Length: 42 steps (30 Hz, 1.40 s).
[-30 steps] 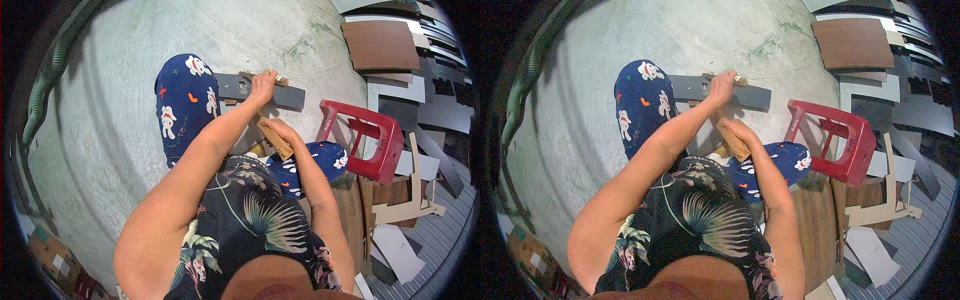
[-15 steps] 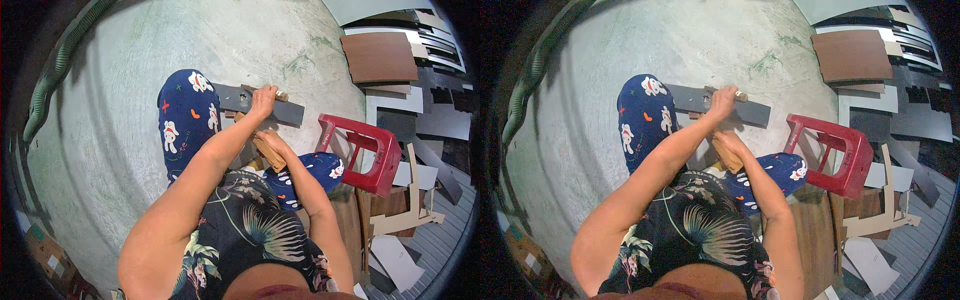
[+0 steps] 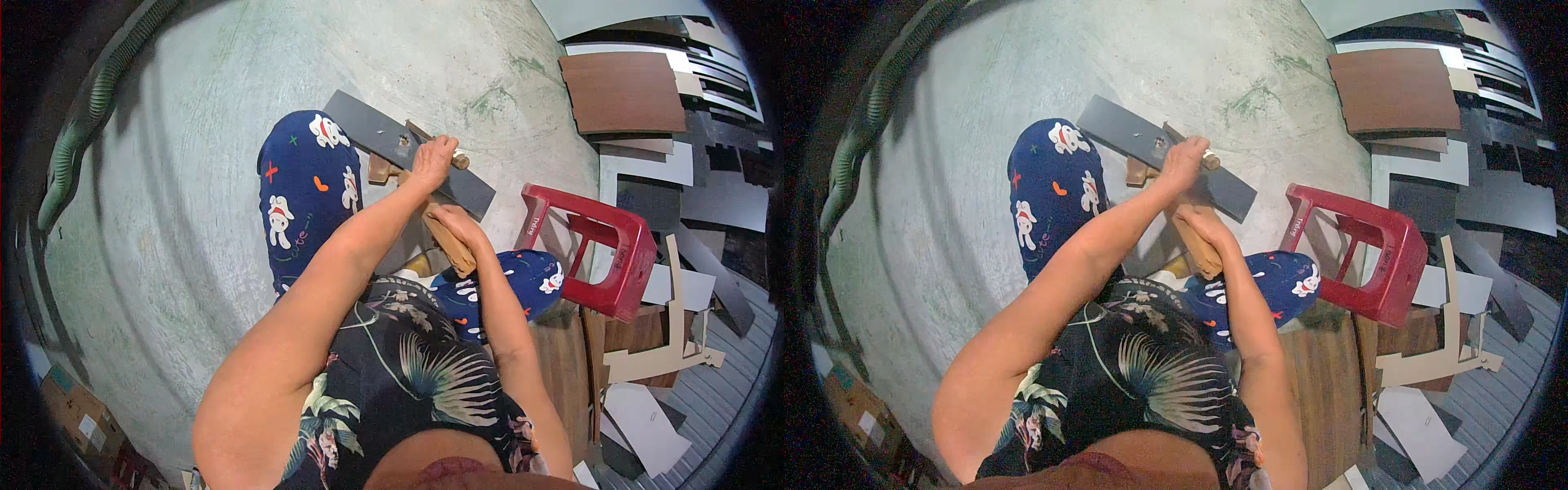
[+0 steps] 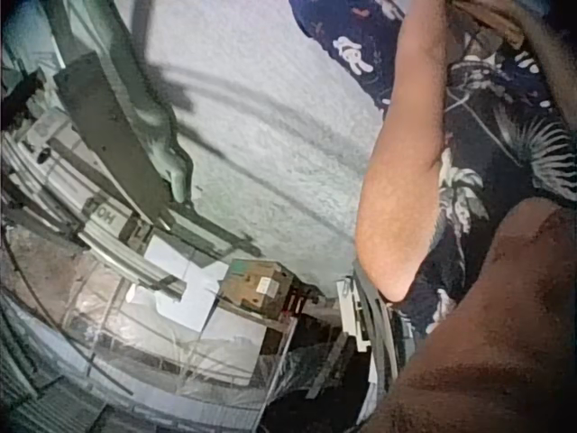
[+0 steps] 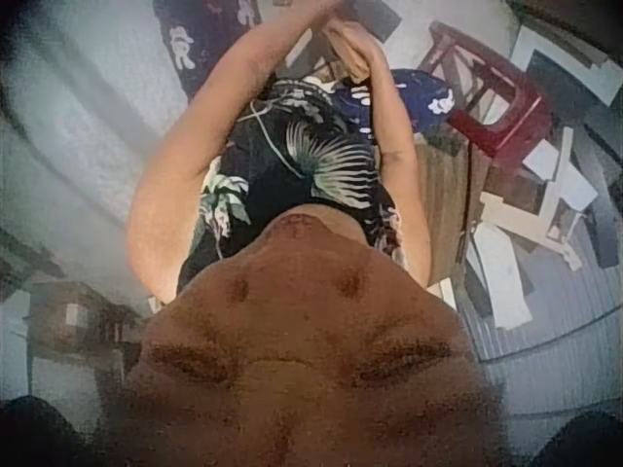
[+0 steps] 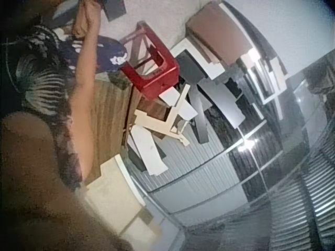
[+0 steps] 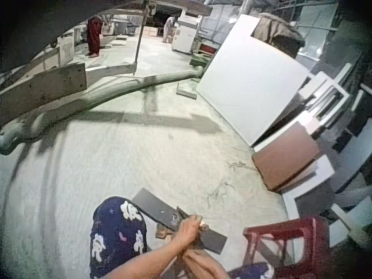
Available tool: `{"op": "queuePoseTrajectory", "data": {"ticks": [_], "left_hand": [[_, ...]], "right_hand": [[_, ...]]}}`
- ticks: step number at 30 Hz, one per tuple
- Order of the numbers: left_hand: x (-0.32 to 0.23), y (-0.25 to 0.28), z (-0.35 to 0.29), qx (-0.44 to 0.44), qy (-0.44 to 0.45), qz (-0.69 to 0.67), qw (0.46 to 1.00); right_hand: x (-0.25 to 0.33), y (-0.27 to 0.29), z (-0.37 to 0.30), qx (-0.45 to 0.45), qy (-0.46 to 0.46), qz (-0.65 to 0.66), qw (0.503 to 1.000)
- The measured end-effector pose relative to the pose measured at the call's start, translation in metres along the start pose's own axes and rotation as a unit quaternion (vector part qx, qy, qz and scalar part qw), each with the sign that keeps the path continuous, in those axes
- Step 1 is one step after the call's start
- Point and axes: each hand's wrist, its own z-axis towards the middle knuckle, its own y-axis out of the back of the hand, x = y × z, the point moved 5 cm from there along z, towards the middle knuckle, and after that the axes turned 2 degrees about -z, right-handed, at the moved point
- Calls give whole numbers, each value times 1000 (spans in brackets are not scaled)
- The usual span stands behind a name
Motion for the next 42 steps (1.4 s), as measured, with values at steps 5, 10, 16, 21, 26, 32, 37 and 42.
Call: {"op": "queuePoseTrajectory", "data": {"ticks": [5,10,16,21,26,32,37,42], "left_hand": [[-5,-1,-1,11,-2,19,1000],[-13,-5,-7,22,0,17,1000],[-22,-2,-10,23,-24,6,999],[-11,-3,-18,51,14,-23,998],[-19,-8,-14,43,-6,-15,999],[-36,-6,-12,38,-32,-46,998],[-33,-8,-18,24,-52,-46,997],[-31,-12,-16,25,-41,-45,998]], "right_hand": [[-36,5,-12,-8,-86,70,994],[-49,13,-18,-36,-118,105,987],[-49,30,-16,-71,-122,126,982],[-53,21,-10,-47,-124,74,988],[-31,7,-28,-1,-141,81,987],[-16,-6,-9,-10,-22,-34,999],[27,-10,-24,-14,-64,-141,988],[39,-15,-34,-29,-72,-208,975]]}}
